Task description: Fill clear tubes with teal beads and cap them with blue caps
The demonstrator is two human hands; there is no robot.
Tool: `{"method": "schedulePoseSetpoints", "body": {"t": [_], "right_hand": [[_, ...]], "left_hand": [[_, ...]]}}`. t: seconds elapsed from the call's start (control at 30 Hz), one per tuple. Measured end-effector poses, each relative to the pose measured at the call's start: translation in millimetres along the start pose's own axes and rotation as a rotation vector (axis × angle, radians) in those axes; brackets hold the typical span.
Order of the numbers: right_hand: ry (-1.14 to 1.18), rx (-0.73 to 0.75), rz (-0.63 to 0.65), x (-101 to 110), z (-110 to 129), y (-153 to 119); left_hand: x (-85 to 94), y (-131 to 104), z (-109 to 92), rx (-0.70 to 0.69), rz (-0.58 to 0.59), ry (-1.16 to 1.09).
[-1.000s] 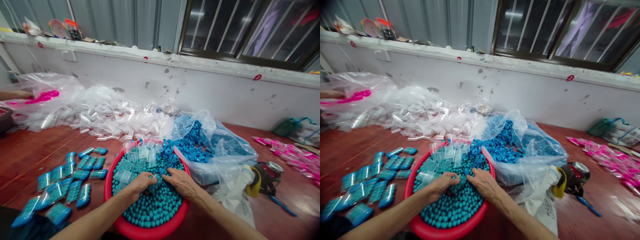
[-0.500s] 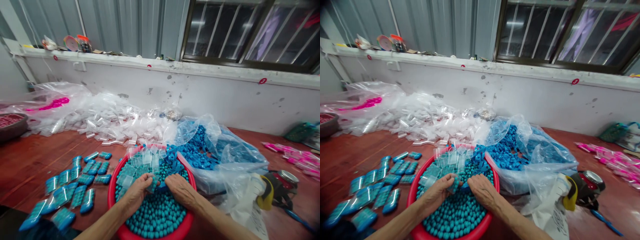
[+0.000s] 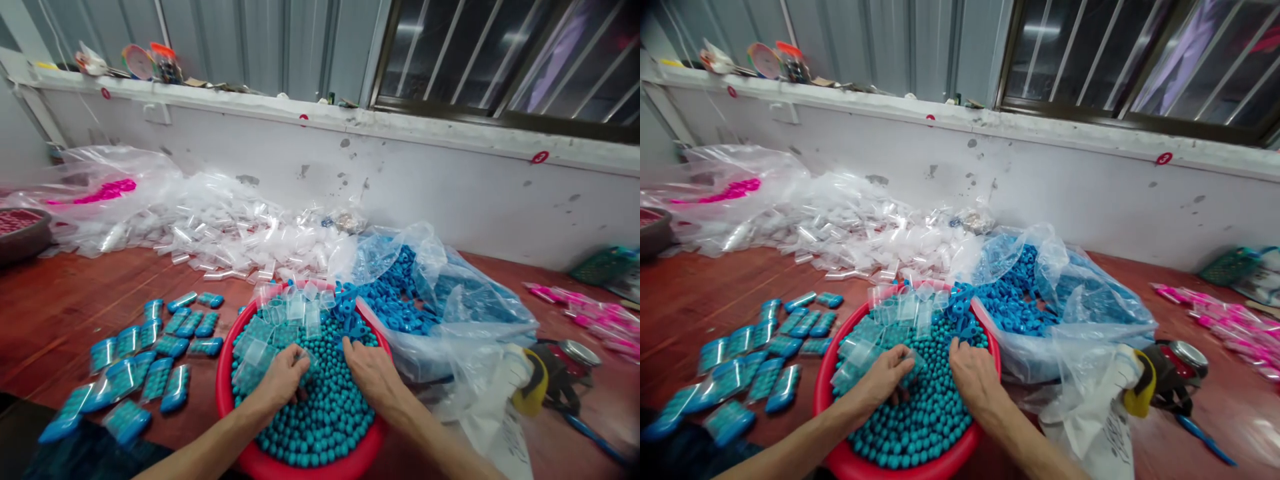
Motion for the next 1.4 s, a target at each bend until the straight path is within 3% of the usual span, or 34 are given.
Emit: {"method": "schedulePoseSetpoints", "body": {"t": [0.13,0.27,0.33,0.43,0.53,0.6,0.7,0.87,0.97,1.07,1.2,1.4], "right_hand": [[0.054,0.055,0.064,-5.1,18.7,1.9],[0.203,0.163,0.109,-1.4,12.4,5.2],[0.426,0.179,0.145,1.5,2.4,4.6],[0.865,0.086,0.315,-5.1,-10.1,2.2],[1.197,-0.065,0.507,-18.8,-9.5,-1.2],[1.331,-0.11,0.547,-21.2,-3.9,-1.7],[1.331,-0.085,0.454,-12.4,4.7,-1.0],[1.0,0.024,-0.014,23.9,11.0,-7.8],[0.874,0.089,-0.166,34.1,17.1,-14.6],[0.849,0.123,-0.203,36.6,19.6,-16.5],[0.979,0.081,-0.134,36.8,14.8,-13.1],[0.978,0.097,-0.097,39.2,14.7,-13.3]], "left_hand": [[-0.4,3.0,4.1,-0.005,0.003,0.026],[-2.4,-0.4,-0.7,-0.038,0.075,-0.159],[-3.0,-3.0,-3.4,-0.045,0.095,-0.225],[-3.6,-5.2,-4.6,-0.037,0.099,-0.235],[-5.2,-5.6,-4.1,-0.042,0.105,-0.185],[-6.9,-5.7,-3.5,-0.054,0.112,-0.152],[-10.5,-6.6,-2.0,-0.064,0.127,-0.18],[-12.7,-8.1,-0.9,-0.077,0.122,-0.365],[-10.9,-8.6,-4.9,-0.114,0.108,-0.421],[-12.2,-9.8,-10.6,-0.149,0.133,-0.438],[-16.3,-11.9,-16.5,-0.199,0.18,-0.454],[-15.7,-13.3,-15.6,-0.158,0.151,-0.515]]}}
Point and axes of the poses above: each hand's wrist, its own y-axis towards the middle knuckle, its own x-axis out of the back of the hand, z = x × y, the point moved 7 cm from there along y, towards the middle knuckle, and after that the axes turned 11 degrees about -x, right-handed, at the moved point
